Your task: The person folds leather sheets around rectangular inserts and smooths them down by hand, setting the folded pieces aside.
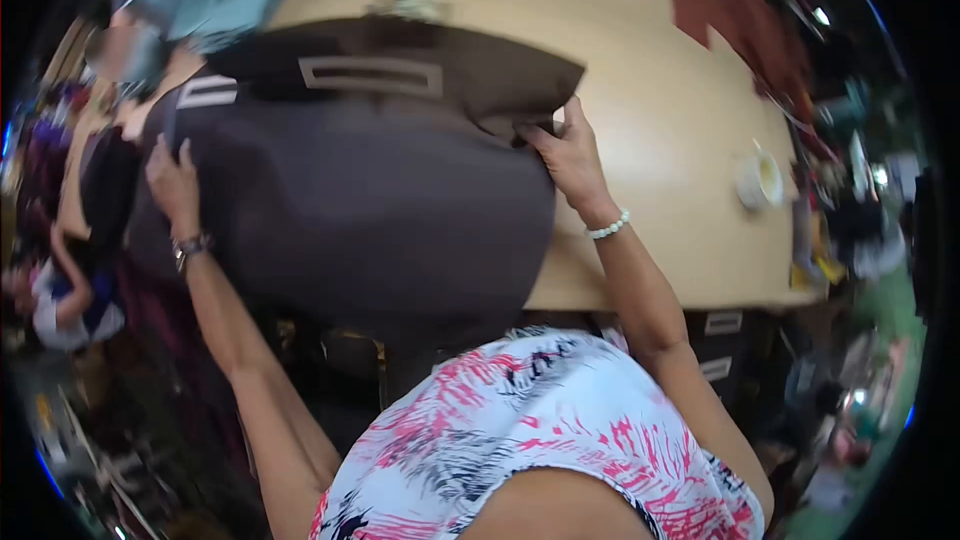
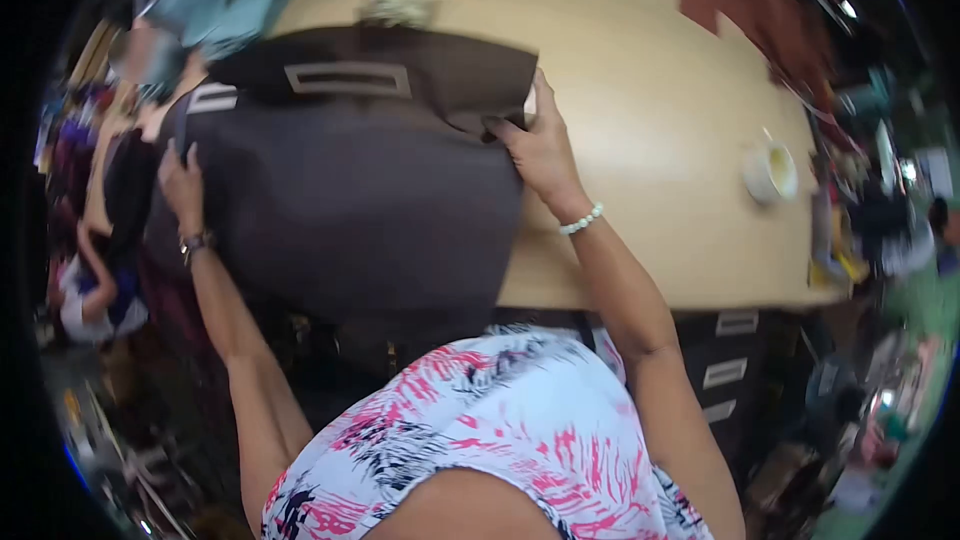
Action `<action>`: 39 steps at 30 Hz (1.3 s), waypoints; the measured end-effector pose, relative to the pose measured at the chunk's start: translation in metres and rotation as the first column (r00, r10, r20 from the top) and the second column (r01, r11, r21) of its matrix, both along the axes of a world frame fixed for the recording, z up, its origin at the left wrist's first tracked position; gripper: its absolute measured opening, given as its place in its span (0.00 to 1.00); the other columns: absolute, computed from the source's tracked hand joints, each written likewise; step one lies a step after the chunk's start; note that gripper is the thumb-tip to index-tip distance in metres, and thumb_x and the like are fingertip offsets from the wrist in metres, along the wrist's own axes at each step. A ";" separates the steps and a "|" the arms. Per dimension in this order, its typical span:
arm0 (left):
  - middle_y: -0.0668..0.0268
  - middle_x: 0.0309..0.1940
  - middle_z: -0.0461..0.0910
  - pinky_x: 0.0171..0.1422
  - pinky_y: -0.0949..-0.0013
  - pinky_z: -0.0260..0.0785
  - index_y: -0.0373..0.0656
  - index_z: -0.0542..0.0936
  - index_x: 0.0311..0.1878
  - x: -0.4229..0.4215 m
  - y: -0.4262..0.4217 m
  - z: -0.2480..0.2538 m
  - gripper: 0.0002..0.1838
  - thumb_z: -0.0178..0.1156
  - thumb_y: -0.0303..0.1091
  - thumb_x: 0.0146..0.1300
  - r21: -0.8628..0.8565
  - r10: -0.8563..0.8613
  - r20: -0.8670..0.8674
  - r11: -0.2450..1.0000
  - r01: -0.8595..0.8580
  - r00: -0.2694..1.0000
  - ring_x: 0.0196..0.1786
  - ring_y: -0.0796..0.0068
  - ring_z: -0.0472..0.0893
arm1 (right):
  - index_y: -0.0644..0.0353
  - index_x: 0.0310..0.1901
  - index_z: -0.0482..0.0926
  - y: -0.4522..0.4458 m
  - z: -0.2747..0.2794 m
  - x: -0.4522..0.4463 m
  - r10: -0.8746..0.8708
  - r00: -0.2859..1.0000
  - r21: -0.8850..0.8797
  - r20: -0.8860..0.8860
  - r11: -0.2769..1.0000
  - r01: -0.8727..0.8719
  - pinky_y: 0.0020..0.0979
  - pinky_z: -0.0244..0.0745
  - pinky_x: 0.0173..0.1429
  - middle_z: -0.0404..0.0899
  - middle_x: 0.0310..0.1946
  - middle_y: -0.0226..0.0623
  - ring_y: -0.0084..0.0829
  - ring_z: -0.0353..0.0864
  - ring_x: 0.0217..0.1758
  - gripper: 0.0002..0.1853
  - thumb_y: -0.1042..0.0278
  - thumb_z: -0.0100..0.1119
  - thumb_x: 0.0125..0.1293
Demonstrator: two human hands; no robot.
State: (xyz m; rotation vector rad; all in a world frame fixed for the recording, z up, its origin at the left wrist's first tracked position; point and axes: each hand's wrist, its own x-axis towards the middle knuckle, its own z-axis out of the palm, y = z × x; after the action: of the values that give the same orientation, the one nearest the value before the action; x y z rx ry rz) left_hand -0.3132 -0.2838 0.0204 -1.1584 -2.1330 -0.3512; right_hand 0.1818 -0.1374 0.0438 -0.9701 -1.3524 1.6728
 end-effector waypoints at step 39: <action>0.54 0.18 0.74 0.29 0.67 0.64 0.34 0.78 0.32 0.427 0.161 -0.004 0.14 0.58 0.39 0.62 0.001 -0.532 0.792 0.492 0.871 0.300 0.20 0.69 0.73 | 0.65 0.65 0.60 -0.047 -0.033 0.305 -0.802 0.094 0.796 0.590 0.598 0.095 0.38 0.71 0.46 0.76 0.39 0.46 0.43 0.77 0.42 0.36 0.64 0.63 0.57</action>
State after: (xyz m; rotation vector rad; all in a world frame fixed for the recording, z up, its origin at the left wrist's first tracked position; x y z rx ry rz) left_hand 0.1136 -0.1225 0.0165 -2.6929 -2.1590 -0.8935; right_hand 0.4868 -0.1847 0.0110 -1.8809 -1.7504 -0.1781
